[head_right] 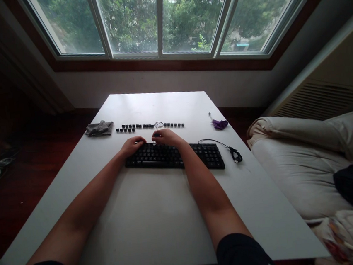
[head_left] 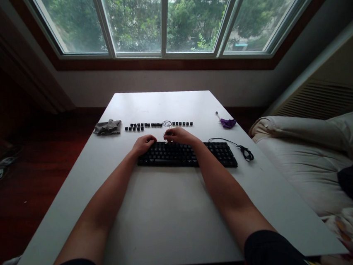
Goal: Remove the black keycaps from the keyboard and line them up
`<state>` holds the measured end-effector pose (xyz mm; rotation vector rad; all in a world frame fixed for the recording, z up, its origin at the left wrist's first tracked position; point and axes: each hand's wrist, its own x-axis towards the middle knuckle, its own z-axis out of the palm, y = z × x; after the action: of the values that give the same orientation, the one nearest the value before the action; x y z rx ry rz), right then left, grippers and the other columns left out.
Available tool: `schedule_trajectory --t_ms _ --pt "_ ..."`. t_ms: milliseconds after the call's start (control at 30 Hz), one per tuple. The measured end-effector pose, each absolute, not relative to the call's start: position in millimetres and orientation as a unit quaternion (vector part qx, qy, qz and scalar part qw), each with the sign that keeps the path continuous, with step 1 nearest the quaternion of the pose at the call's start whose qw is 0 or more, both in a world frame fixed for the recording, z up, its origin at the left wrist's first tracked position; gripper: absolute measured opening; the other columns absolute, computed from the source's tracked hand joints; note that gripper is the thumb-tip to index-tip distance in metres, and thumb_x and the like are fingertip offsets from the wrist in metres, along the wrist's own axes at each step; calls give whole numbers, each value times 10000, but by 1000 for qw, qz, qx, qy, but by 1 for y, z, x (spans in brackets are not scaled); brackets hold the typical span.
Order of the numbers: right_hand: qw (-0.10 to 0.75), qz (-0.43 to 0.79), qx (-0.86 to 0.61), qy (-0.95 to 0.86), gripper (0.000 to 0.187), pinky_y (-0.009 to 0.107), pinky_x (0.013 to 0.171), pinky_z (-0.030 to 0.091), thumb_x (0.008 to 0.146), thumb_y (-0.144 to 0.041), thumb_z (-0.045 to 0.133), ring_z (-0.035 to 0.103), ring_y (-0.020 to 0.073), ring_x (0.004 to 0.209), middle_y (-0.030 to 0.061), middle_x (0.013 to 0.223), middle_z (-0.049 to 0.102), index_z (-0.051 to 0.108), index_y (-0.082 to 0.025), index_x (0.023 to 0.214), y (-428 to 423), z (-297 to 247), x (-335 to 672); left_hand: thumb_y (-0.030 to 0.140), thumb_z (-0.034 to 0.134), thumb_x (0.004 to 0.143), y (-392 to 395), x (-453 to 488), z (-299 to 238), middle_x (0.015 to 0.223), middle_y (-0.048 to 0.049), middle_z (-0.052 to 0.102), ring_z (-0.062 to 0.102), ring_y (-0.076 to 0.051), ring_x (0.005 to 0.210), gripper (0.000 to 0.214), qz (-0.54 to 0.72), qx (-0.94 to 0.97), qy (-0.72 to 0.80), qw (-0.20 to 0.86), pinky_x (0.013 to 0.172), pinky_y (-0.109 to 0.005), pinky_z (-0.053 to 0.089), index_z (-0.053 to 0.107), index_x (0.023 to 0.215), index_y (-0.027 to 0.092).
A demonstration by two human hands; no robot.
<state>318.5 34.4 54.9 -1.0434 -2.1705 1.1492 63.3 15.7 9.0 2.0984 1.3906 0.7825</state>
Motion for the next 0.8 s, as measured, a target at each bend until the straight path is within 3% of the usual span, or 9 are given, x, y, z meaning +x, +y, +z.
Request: schedule_trajectory --t_ms 167,367,600,800 --pt "238 395 -408 -788 237 236 588 450 864 -385 663 640 140 632 33 728 726 731 -166 924 35 51 314 314 538 873 15 64 10 1026 -13 761 668 -200 960 259 285 769 515 248 914 -307 515 763 986 253" --pt "173 348 -370 -844 239 243 646 423 849 -370 674 611 145 704 15 794 726 767 -199 989 27 66 313 320 538 877 16 63 9 1039 -11 760 670 -201 972 263 284 772 511 248 904 -300 517 764 995 257" --pt "154 312 -340 -874 176 250 706 420 769 -186 716 607 154 736 0 830 743 808 -263 898 18 81 311 308 543 876 18 63 8 1037 -15 762 672 -199 969 261 284 773 512 245 909 -299 516 765 1002 252" --pt "158 282 -343 -882 199 258 721 429 817 -178 676 628 160 745 -8 840 755 807 -283 924 14 87 310 306 546 870 16 64 10 1033 -13 763 673 -204 968 260 283 771 515 245 921 -307 512 765 1003 257"
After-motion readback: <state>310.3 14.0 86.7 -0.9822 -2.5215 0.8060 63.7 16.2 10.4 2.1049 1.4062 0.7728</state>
